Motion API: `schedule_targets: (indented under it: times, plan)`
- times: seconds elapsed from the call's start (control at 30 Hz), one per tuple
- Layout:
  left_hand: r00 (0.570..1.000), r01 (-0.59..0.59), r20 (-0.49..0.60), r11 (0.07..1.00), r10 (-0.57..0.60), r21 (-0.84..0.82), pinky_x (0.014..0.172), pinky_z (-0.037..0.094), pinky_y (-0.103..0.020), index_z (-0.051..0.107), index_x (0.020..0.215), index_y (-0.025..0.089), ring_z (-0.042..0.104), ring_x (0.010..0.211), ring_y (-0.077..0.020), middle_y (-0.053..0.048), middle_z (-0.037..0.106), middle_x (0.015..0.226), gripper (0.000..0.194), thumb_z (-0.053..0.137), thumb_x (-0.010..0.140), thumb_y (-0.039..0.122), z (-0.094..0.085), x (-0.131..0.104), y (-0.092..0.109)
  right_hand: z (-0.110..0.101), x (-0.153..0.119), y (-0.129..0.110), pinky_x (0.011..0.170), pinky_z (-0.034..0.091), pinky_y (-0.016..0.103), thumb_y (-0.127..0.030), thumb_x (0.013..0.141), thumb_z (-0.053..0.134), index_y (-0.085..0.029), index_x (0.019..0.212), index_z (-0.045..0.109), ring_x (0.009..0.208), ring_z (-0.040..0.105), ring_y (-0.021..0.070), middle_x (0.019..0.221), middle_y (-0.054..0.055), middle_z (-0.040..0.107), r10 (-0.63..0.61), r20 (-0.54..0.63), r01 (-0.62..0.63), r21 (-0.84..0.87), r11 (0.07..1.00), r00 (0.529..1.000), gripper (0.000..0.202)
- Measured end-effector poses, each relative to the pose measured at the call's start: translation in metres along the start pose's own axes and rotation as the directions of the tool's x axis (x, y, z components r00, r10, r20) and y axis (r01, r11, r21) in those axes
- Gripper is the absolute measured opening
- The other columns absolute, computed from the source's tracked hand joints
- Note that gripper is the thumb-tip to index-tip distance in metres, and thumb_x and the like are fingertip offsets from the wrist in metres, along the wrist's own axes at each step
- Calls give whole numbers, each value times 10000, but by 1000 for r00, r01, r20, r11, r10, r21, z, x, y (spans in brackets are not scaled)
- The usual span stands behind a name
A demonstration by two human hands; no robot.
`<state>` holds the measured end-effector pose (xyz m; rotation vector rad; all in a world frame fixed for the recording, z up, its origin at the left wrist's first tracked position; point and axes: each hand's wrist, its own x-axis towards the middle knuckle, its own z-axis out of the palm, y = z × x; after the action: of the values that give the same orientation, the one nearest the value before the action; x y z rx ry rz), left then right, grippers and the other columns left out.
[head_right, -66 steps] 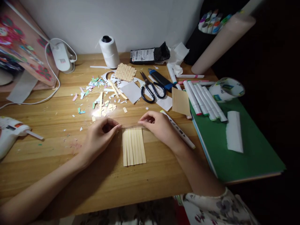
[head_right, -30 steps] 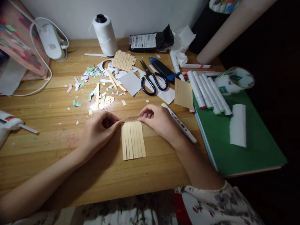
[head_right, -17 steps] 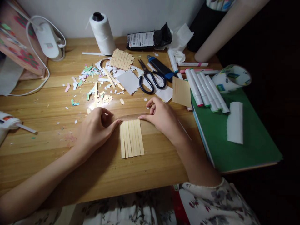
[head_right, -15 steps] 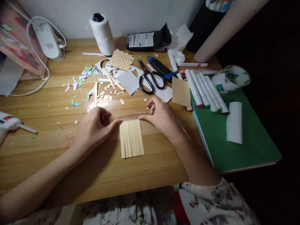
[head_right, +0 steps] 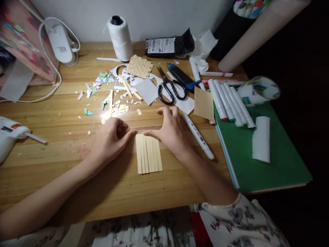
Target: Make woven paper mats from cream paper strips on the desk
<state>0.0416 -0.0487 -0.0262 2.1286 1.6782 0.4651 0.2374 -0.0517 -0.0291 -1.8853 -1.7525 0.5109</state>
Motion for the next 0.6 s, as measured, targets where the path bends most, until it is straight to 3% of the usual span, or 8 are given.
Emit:
schedule_targets:
  times: [0.13,0.3,0.43,0.6]
  plan:
    - [1000,-11,-7,1000,11,-2,551,327,-284,475,801,210,515,677,-168,-35,582,778,236,591,811,414,0,-1,1,11,-4,-13,969,429,466,-427,515,846,-223,1203,405,1142,453,325,1225,148,333,-73,-59,74,27,997,996,842]
    - [1000,-17,-1,1000,17,-3,547,328,-286,467,798,209,517,688,-170,-39,584,791,228,590,815,400,-1,-1,0,18,-7,-21,1061,355,458,-459,583,800,-207,1262,346,1243,350,327,1248,161,310,-134,-84,135,15,991,987,855]
    - [1000,-13,3,1000,13,-1,553,333,-285,473,816,206,520,693,-170,-30,578,772,245,585,815,423,-1,-1,0,7,-6,-11,1066,350,467,-388,568,829,-213,1267,365,1251,361,331,1279,158,322,-104,-51,104,-4,995,993,856]
    - [1000,4,24,1000,-4,9,555,340,-277,483,847,207,536,717,-175,-28,594,793,228,574,826,414,-2,-1,-1,-14,-6,13,1113,268,491,-342,585,829,-245,1355,297,1334,267,336,1389,137,261,-145,-47,141,-78,987,988,941]
